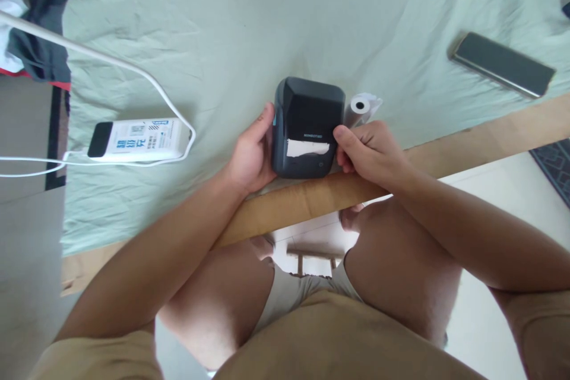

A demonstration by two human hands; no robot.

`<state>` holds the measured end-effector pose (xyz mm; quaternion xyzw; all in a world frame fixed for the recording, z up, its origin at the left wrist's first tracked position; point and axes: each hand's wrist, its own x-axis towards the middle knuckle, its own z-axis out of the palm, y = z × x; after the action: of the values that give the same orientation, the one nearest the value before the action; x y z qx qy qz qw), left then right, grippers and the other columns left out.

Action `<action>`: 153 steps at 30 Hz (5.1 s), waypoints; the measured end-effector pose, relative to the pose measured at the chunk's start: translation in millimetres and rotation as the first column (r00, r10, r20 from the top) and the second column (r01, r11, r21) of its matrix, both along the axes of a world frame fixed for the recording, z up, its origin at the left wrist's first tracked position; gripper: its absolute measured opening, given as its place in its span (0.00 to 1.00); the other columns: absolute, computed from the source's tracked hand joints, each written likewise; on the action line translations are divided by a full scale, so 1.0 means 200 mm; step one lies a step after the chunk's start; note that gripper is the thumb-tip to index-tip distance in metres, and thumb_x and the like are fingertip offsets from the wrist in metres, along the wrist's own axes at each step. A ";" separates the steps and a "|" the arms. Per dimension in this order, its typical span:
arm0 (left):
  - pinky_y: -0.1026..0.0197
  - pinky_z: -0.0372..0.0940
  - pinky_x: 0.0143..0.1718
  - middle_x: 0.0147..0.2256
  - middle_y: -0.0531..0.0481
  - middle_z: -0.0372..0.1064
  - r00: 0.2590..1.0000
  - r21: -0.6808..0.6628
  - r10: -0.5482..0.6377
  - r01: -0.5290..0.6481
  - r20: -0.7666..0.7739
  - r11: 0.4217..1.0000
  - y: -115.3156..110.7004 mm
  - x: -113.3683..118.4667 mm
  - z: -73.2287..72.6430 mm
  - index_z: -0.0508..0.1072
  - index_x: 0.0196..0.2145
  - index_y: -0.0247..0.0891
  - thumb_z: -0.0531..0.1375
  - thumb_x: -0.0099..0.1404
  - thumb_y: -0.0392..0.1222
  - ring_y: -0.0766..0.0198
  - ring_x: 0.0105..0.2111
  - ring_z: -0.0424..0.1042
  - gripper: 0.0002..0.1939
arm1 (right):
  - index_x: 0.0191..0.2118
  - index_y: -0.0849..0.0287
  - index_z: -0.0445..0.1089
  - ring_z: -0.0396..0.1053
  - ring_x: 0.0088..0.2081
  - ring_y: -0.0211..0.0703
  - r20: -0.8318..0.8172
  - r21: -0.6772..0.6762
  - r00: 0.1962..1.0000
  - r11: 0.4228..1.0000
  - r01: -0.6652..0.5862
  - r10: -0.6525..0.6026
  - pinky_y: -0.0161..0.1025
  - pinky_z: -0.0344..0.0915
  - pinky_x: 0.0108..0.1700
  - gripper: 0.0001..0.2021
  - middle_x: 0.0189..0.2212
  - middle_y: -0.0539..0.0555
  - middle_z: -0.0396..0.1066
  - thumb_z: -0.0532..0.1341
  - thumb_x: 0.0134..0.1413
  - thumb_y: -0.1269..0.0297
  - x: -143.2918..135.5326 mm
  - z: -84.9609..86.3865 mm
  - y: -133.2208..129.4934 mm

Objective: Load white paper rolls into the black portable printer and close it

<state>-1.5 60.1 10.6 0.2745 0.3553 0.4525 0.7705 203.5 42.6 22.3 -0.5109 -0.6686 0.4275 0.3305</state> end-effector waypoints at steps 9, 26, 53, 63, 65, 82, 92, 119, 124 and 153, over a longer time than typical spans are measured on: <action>0.54 0.83 0.48 0.36 0.46 0.85 0.978 -0.061 0.165 -0.174 -0.131 0.983 -0.01 0.02 0.03 0.77 0.35 0.38 0.57 0.82 0.53 0.50 0.49 0.88 0.21 | 0.16 0.54 0.65 0.61 0.18 0.35 0.105 0.002 0.988 0.994 -0.113 0.112 0.36 0.53 0.21 0.30 0.13 0.49 0.66 0.66 0.67 0.46 0.03 0.03 0.01; 0.52 0.79 0.57 0.42 0.44 0.86 0.987 -0.077 0.130 -0.138 -0.098 0.987 0.00 0.02 0.01 0.82 0.44 0.37 0.60 0.81 0.58 0.49 0.54 0.85 0.21 | 0.35 0.48 0.79 0.69 0.21 0.37 -0.301 0.428 0.922 0.830 0.357 -0.242 0.43 0.63 0.23 0.13 0.37 0.49 0.85 0.67 0.73 0.50 -0.03 0.10 0.02; 0.57 0.79 0.48 0.38 0.49 0.86 0.981 -0.137 0.135 -0.154 -0.139 0.979 -0.01 0.00 0.03 0.82 0.41 0.39 0.60 0.81 0.58 0.57 0.42 0.86 0.21 | 0.42 0.46 0.69 0.72 0.29 0.43 -0.094 0.368 0.901 0.827 0.426 -0.423 0.43 0.70 0.29 0.05 0.34 0.50 0.72 0.64 0.63 0.55 0.31 0.05 0.17; 0.50 0.80 0.52 0.40 0.47 0.87 0.982 -0.090 0.100 -0.115 -0.158 0.989 0.00 -0.02 0.00 0.80 0.40 0.41 0.66 0.75 0.63 0.48 0.52 0.86 0.21 | 0.56 0.46 0.73 0.78 0.41 0.51 0.288 0.571 0.849 0.792 0.219 -0.442 0.49 0.74 0.48 0.21 0.45 0.58 0.82 0.72 0.59 0.53 0.52 -0.13 0.26; 0.51 0.80 0.51 0.40 0.48 0.86 0.983 -0.084 0.102 -0.116 -0.152 0.990 0.00 -0.01 0.00 0.81 0.40 0.41 0.66 0.75 0.63 0.48 0.52 0.86 0.21 | 0.58 0.47 0.72 0.80 0.50 0.57 0.297 0.622 0.847 0.763 0.178 -0.440 0.54 0.73 0.55 0.21 0.50 0.61 0.82 0.70 0.61 0.55 0.49 -0.08 0.21; 0.53 0.80 0.50 0.44 0.47 0.87 0.988 -0.103 0.074 -0.089 -0.138 0.991 0.00 -0.01 0.01 0.83 0.44 0.40 0.63 0.76 0.65 0.51 0.50 0.86 0.23 | 0.59 0.48 0.74 0.80 0.39 0.52 0.314 0.613 0.920 0.790 -0.008 -0.234 0.50 0.79 0.42 0.21 0.43 0.54 0.81 0.69 0.62 0.58 0.24 -0.07 0.15; 0.50 0.80 0.54 0.45 0.45 0.87 0.998 0.041 0.009 -0.006 -0.064 0.999 -0.02 -0.01 0.01 0.83 0.41 0.40 0.68 0.73 0.60 0.44 0.55 0.85 0.19 | 0.60 0.45 0.75 0.82 0.51 0.47 0.185 0.764 0.977 0.640 -0.075 -0.107 0.46 0.80 0.51 0.17 0.53 0.54 0.82 0.64 0.70 0.70 -0.03 0.12 -0.01; 0.53 0.77 0.50 0.44 0.47 0.86 0.991 0.068 0.048 -0.040 -0.122 0.997 -0.02 -0.01 0.00 0.81 0.46 0.40 0.72 0.69 0.59 0.50 0.48 0.86 0.20 | 0.38 0.48 0.79 0.81 0.43 0.50 0.291 0.719 0.940 0.689 -0.091 -0.180 0.51 0.76 0.46 0.09 0.44 0.52 0.85 0.62 0.68 0.67 -0.04 0.04 0.12; 0.57 0.77 0.44 0.39 0.48 0.84 0.995 0.084 0.051 -0.044 -0.090 0.996 -0.02 -0.01 0.01 0.80 0.43 0.38 0.75 0.64 0.57 0.56 0.41 0.84 0.21 | 0.37 0.48 0.79 0.80 0.41 0.47 0.273 0.770 0.952 0.624 -0.132 -0.136 0.50 0.71 0.45 0.10 0.40 0.51 0.85 0.63 0.70 0.68 -0.06 0.03 0.05; 0.56 0.78 0.39 0.43 0.48 0.81 0.991 0.177 -0.035 0.058 -0.128 0.982 -0.01 -0.06 -0.01 0.72 0.53 0.40 0.80 0.53 0.49 0.56 0.38 0.82 0.35 | 0.71 0.48 0.61 0.77 0.57 0.56 -0.101 0.178 0.987 0.979 -0.102 0.121 0.61 0.77 0.64 0.37 0.67 0.60 0.71 0.66 0.65 0.37 0.04 -0.11 0.15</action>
<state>-12.7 57.9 9.0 0.3791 0.3537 0.4467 0.7291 212.3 72.8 0.7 -0.4172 -0.7112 0.4138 0.3858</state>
